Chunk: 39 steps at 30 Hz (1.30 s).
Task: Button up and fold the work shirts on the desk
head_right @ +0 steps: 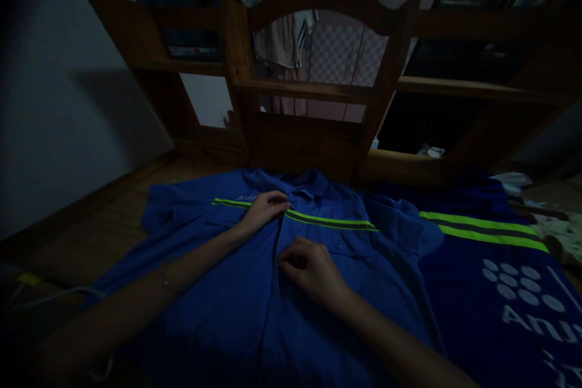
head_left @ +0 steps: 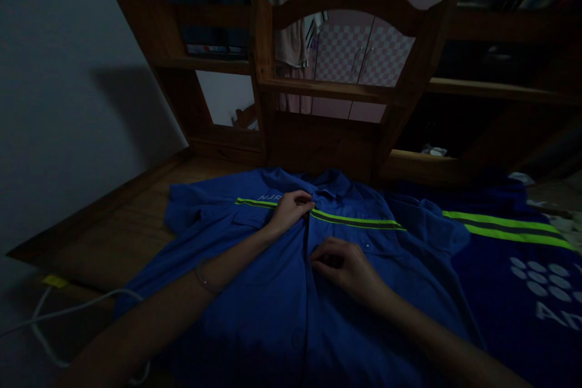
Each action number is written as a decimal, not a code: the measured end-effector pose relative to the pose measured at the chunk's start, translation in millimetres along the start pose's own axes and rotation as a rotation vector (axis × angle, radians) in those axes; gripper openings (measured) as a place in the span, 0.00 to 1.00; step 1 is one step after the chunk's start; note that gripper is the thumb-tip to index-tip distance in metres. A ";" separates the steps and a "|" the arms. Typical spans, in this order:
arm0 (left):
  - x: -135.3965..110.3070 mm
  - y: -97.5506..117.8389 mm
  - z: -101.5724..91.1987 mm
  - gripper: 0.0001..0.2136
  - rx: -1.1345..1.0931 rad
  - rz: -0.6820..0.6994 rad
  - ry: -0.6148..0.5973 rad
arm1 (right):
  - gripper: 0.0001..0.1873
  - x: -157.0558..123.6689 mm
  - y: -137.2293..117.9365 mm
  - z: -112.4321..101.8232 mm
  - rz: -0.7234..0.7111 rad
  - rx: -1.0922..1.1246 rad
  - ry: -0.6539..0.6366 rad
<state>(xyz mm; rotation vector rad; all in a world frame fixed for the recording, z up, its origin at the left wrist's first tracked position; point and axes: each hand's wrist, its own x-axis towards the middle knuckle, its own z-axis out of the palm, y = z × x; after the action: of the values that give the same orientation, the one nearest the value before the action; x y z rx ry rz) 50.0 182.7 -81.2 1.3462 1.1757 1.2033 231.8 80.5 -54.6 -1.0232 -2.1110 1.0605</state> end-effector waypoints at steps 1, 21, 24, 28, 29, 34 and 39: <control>-0.2 0.3 0.1 0.11 -0.002 0.000 0.002 | 0.05 0.3 -0.2 -0.1 -0.010 -0.002 0.000; -4.8 8.0 2.0 0.09 -0.044 -0.022 -0.011 | 0.22 -10.3 -16.9 12.3 -0.064 -0.474 0.033; -5.2 8.1 1.7 0.09 -0.056 -0.024 -0.017 | 0.17 -9.6 -16.7 11.8 -0.063 -0.468 0.010; -5.0 7.1 1.5 0.09 -0.072 -0.032 -0.021 | 0.14 -10.8 -17.5 10.5 -0.081 -0.514 0.016; -4.7 6.9 1.5 0.09 -0.073 -0.033 -0.021 | 0.13 -11.6 -17.2 10.5 -0.077 -0.540 0.017; -4.2 6.8 1.5 0.10 -0.072 -0.042 -0.016 | 0.12 -16.0 -15.4 13.9 -0.058 -0.630 0.023; -3.1 4.3 1.7 0.09 -0.056 -0.052 -0.011 | 0.14 -13.9 -17.8 9.3 -0.089 -0.432 0.026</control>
<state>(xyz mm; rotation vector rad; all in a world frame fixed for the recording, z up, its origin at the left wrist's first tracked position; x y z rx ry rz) 51.8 179.2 -77.3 1.2722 1.1540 1.1817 225.8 58.2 -46.6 -1.1139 -2.3965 0.5527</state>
